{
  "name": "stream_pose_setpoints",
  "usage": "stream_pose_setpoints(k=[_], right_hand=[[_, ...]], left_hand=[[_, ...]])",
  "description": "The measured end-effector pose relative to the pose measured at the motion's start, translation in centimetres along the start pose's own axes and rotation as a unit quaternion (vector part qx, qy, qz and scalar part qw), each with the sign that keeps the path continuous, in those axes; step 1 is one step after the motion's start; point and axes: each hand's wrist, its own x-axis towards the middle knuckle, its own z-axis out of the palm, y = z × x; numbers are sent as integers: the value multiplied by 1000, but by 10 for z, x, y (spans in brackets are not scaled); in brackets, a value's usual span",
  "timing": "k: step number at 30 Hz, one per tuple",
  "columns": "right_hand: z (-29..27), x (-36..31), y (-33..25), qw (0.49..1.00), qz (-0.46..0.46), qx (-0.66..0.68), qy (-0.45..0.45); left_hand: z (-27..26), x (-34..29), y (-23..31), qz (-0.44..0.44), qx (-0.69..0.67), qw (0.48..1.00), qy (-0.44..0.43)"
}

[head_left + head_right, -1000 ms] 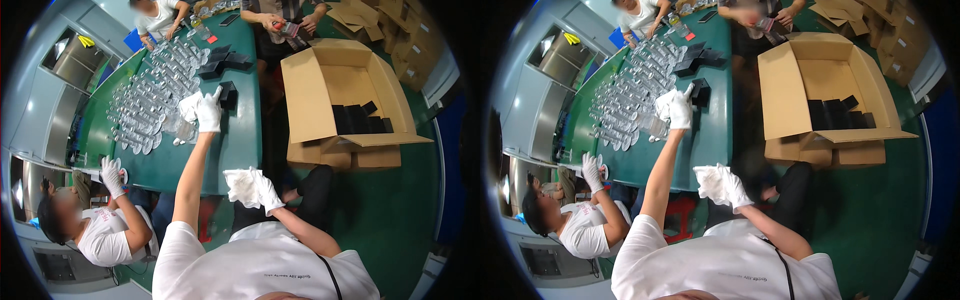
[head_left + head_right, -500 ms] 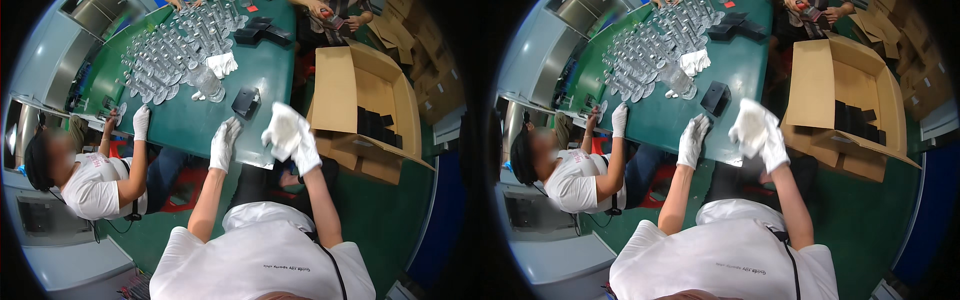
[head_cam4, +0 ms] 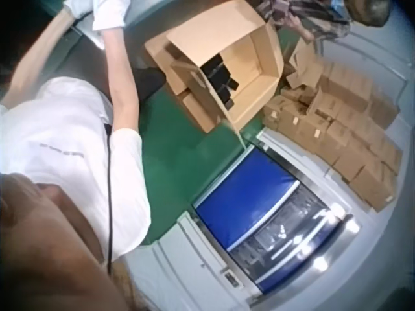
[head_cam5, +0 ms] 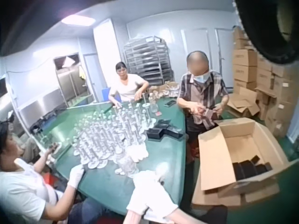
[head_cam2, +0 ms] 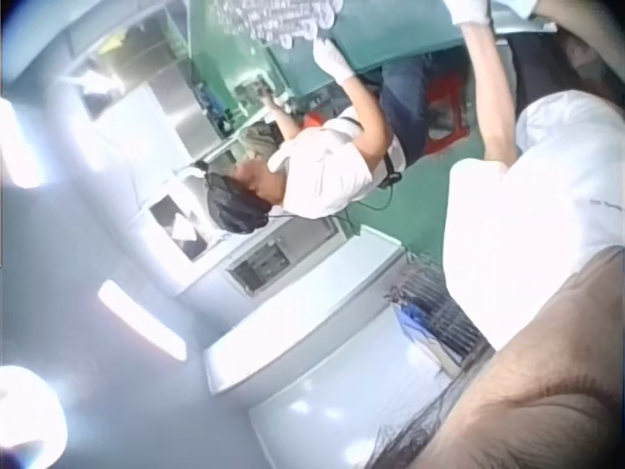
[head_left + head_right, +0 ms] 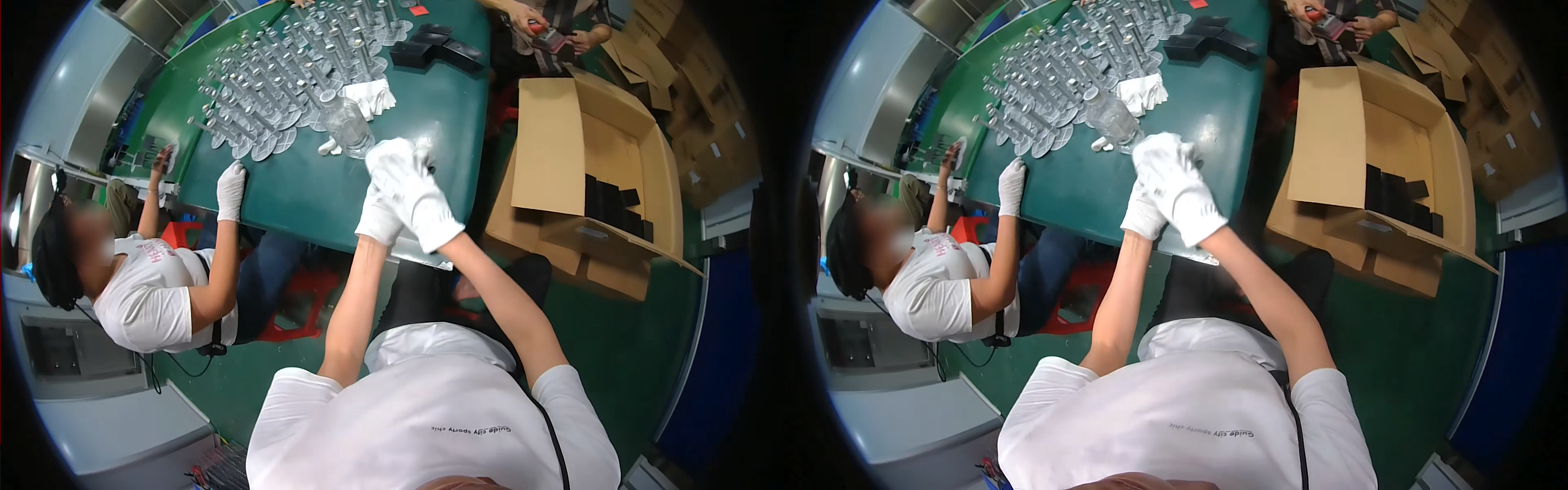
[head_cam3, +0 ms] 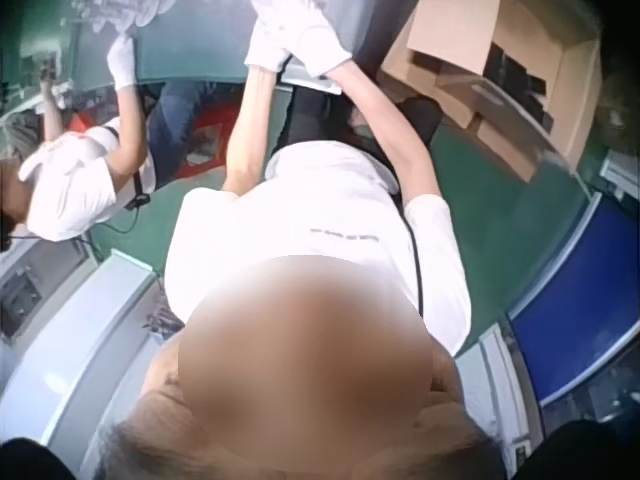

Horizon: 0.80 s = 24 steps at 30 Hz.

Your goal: The person wipes the surfaces of small black rectangular electronic components using a white cloth. They handle the items one at a time, turning them over to clean multiple sides before placing them into a cardboard box. The task is performed at a green workbench in a factory setting.

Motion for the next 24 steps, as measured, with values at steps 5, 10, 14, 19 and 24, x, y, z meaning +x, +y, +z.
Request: stream_pose_setpoints(k=[5, 10, 14, 19, 24], right_hand=[[-5, -69, -16, 937, 44, 342, -56], [-48, -126, 16, 879, 302, 362, -74], [-42, -159, 66, 887, 367, 225, 168], [-17, -148, 74, 957, 285, 30, -35], [-63, -93, 21, 742, 235, 601, 179]], left_hand=[[2, 6, -1, -177, -762, 622, -30], [9, -24, 7, -182, -810, 555, 57], [19, -55, 14, -248, -641, 726, -21], [2, -61, 78, -267, -509, 808, -134], [17, -69, 74, -84, -411, 908, -10]])
